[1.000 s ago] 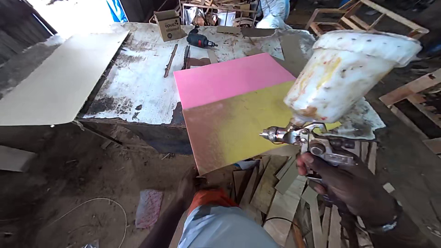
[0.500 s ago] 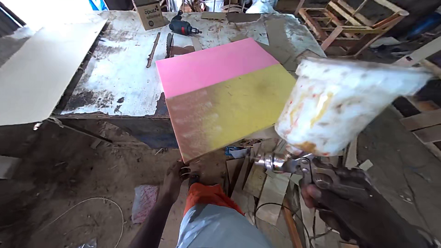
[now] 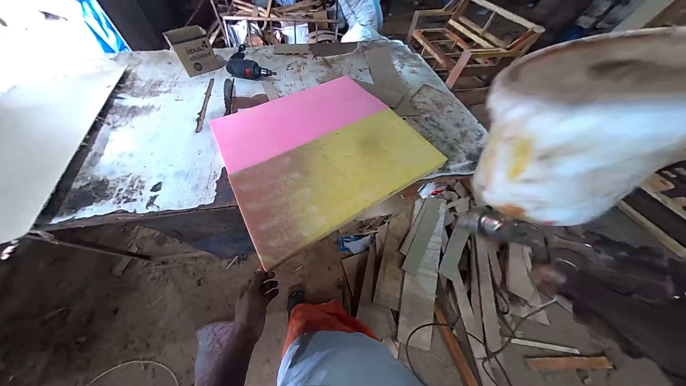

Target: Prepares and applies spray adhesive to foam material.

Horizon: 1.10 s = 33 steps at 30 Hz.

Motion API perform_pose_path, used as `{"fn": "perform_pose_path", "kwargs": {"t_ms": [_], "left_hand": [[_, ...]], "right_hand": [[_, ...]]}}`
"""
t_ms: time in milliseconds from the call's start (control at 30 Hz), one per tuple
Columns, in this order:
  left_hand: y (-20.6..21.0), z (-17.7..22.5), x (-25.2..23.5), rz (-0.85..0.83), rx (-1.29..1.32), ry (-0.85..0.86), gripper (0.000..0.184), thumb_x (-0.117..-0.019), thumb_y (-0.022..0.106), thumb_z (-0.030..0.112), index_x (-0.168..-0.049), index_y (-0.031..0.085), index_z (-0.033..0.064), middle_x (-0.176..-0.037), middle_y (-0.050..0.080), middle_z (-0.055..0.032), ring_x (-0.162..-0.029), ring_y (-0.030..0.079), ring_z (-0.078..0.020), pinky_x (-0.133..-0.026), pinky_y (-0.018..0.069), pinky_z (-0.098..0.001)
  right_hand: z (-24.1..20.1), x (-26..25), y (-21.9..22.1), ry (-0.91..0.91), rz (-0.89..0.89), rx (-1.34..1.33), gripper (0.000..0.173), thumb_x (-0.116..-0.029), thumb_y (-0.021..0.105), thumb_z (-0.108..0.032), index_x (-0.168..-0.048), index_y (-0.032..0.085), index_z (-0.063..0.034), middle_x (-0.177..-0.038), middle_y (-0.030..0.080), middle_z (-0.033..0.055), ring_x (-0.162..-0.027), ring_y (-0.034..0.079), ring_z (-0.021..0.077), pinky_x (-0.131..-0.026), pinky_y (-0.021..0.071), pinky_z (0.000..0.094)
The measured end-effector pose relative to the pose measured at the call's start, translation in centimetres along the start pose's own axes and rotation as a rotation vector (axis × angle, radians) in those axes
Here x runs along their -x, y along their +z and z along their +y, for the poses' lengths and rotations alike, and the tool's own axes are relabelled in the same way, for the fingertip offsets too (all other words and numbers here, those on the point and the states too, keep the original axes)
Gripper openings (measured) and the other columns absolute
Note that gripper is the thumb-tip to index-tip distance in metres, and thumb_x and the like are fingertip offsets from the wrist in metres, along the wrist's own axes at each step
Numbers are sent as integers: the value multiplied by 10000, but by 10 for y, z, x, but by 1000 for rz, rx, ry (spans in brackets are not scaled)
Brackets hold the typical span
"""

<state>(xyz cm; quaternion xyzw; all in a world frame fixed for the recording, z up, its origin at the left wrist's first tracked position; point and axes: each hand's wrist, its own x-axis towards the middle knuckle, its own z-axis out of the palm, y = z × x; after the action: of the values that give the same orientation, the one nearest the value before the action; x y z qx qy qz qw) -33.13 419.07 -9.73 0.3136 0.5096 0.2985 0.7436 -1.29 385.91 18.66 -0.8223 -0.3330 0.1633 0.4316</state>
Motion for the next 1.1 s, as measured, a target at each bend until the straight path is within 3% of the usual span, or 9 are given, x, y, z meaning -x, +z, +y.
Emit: {"fn": "perform_pose_path", "kwargs": {"t_ms": [67, 133, 233, 333, 433, 700, 767, 867, 1100], "left_hand": [[2, 0, 0, 5, 6, 1, 327, -1116, 408, 260, -1067, 625, 20, -939, 698, -105, -743, 674, -193, -655, 579, -336], [2, 0, 1, 3, 5, 1, 335, -1116, 411, 273, -1044, 627, 27, -922, 696, -100, -730, 671, -190, -644, 578, -331], [0, 1, 1, -3, 3, 2, 336, -1115, 414, 279, -1046, 628, 29, -914, 693, -98, -724, 667, -192, -641, 577, -338], [-1, 1, 1, 1, 5, -3, 310, -1111, 428, 270, -1083, 618, 27, -930, 692, -105, -732, 666, -191, -640, 574, -336], [-2, -1, 3, -7, 3, -11, 310, -1115, 417, 269, -1114, 611, 27, -936, 695, -110, -727, 669, -194, -633, 575, -338], [-7, 3, 2, -14, -38, -42, 358, -1117, 411, 309, -1201, 616, 28, -968, 703, -119, -743, 682, -207, -647, 582, -349], [-6, 4, 1, -12, -62, -50, 363, -1121, 392, 313, -1195, 612, 34, -959, 702, -108, -743, 678, -202, -646, 575, -349], [-9, 6, -5, -34, -82, -71, 383, -1122, 387, 325, -1249, 611, 42, -976, 705, -110, -761, 680, -203, -657, 574, -351], [-17, 18, -17, -87, -157, -97, 400, -1120, 390, 320, -1204, 642, 22, -1005, 708, -119, -795, 688, -212, -675, 578, -357]], "right_hand": [[7, -2, -4, 8, -115, -96, 265, -940, 734, -256, -1142, 671, -96, -870, 722, 41, -585, 635, 98, -469, 528, 255], [12, -4, -2, -50, -17, 82, 478, -925, 740, -363, -1308, 649, -93, -979, 740, 36, -679, 677, 88, -584, 594, 285], [18, -19, 6, -9, 20, -60, 309, -887, 741, -386, -1097, 706, -162, -782, 714, 58, -478, 599, 122, -382, 486, 255], [14, -30, 7, -35, 113, 140, 454, -850, 705, -509, -1164, 707, -182, -844, 722, 7, -569, 642, 109, -482, 551, 302], [10, -45, 16, -43, 25, -90, 297, -888, 724, -455, -1004, 710, -182, -716, 665, 54, -409, 533, 134, -337, 445, 254], [-3, -80, 36, -98, 99, 23, 333, -917, 701, -449, -1149, 710, -211, -808, 712, 40, -473, 588, 158, -388, 488, 302], [-8, -91, 45, -116, 41, -121, 231, -925, 699, -358, -1045, 716, -162, -777, 693, 79, -448, 571, 163, -353, 466, 263], [-15, -105, 58, -111, 135, -2, 285, -945, 702, -393, -1123, 703, -171, -773, 700, 56, -473, 591, 169, -397, 500, 313], [-33, -148, 85, -82, 107, -35, 213, -987, 692, -342, -1081, 712, -151, -768, 711, 56, -437, 549, 157, -377, 463, 297]]}}
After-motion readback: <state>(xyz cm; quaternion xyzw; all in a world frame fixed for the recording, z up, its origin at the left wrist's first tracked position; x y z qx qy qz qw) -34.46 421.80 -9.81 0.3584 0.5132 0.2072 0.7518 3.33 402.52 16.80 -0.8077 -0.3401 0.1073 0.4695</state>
